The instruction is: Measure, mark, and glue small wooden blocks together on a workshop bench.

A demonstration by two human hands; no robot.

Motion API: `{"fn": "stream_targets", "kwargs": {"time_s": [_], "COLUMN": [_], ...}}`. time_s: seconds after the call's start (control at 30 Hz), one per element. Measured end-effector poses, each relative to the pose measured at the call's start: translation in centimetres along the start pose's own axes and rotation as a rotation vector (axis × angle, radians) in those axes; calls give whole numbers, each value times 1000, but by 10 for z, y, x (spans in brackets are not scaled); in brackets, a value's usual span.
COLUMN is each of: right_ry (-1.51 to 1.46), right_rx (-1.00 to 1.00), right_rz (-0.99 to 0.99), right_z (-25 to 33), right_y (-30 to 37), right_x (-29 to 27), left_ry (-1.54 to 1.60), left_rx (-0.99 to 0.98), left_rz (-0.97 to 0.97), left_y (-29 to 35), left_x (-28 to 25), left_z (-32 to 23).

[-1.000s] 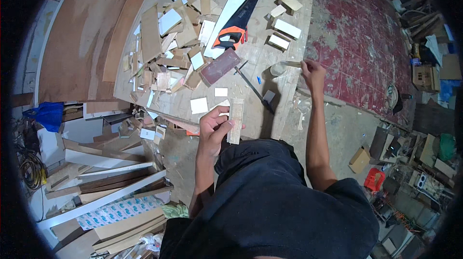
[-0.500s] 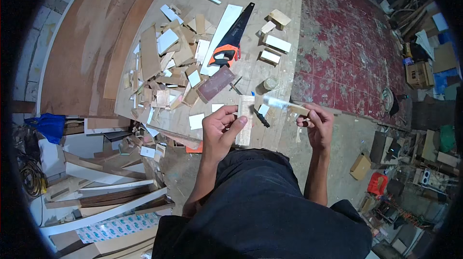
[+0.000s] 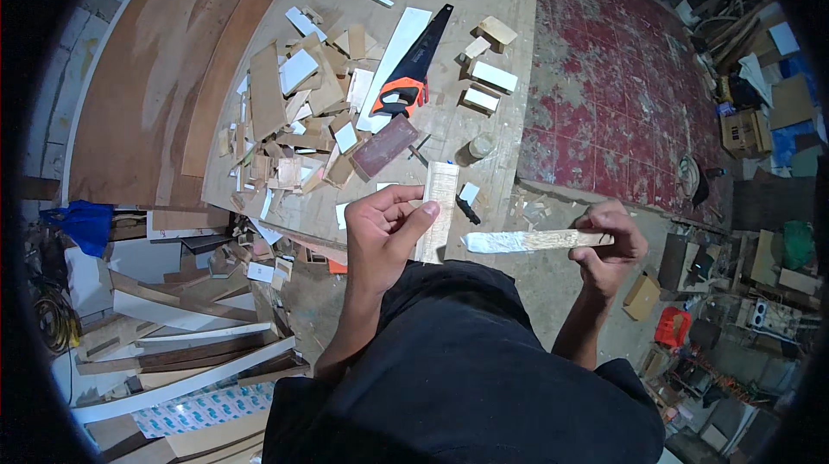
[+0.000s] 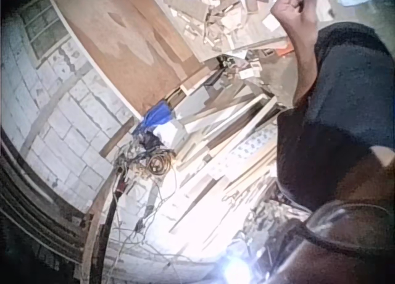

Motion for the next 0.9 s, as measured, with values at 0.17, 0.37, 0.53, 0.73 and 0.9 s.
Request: {"fn": "stream_targets", "kwargs": {"time_s": [0.17,0.37,0.53,0.73,0.9], "right_ry": [-12,64,116,228,419], "right_rx": [5,-46,-65,-150,-324], "right_rz": [24,100,133,214,266], "right_z": [3,19,23,32,48], "right_y": [-2,-4,-6,-10,-14], "right_x": [1,7,3,3,12], "left_ry": [-120,-26,-63,-93,-150], "left_rx": [-52,29,31,34,77], "left_rz": [-9,18,50,54,-10], "left_y": [-1,-1,-3,-3,6], "left_x": [-3,5,8,11,20], "left_z": [3,5,8,13,3]}}
Point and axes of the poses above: each hand's wrist, its own y-axis away from the middle knuckle, its own x-axis out of the palm, z = x × y, the point moved 2 cm from there along -y, towards the middle knuckle, and after that the axes turned 15 degrees about -z, right-handed, at the moved point
